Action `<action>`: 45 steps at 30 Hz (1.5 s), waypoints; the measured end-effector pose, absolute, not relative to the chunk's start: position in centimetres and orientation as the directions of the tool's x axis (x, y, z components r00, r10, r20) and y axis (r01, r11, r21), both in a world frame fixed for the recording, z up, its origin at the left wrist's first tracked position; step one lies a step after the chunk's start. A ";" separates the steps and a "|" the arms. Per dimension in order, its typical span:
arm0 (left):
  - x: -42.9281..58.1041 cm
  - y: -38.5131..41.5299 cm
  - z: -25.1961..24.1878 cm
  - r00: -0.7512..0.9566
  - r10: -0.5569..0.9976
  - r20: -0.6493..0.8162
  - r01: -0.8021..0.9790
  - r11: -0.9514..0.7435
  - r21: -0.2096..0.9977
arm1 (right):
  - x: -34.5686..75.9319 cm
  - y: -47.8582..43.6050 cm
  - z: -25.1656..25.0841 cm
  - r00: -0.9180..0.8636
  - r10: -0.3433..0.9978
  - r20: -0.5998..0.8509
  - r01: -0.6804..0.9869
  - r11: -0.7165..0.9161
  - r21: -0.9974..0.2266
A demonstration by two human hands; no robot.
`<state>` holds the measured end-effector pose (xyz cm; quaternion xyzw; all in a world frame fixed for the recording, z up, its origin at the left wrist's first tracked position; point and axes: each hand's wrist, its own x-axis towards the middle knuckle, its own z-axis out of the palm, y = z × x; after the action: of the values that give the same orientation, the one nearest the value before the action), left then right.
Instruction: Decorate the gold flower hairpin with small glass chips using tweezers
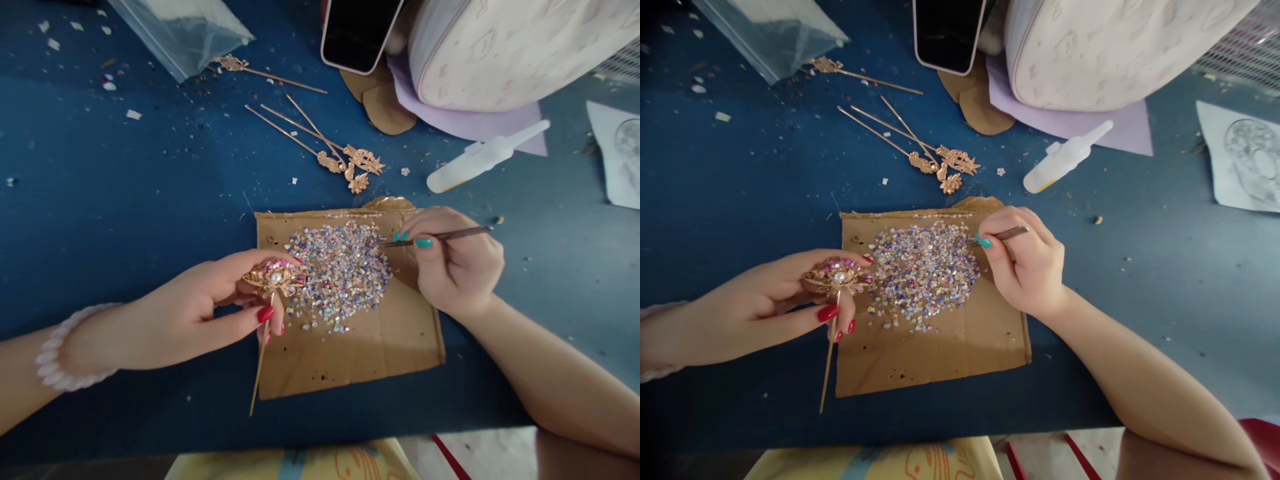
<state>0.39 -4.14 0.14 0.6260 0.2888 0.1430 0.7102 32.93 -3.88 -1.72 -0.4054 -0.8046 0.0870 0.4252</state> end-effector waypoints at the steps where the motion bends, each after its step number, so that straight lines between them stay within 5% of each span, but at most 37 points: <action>1: 0.4 -4.1 0.2 0.793 0.565 -0.228 0.155 0.175 0.972 | 32.9 -3.9 -1.7 -0.312 0.723 0.617 0.572 0.661 -0.485; 45: 1.0 -4.5 0.4 0.763 0.598 -0.246 0.135 0.224 0.965 | 31.8 -3.6 -1.7 -0.258 0.776 0.576 0.585 0.600 -0.546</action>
<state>0.95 -4.46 0.41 0.6020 0.3044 0.1605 0.7205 31.81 -3.56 -1.69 -0.4334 -0.7852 0.1113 0.4281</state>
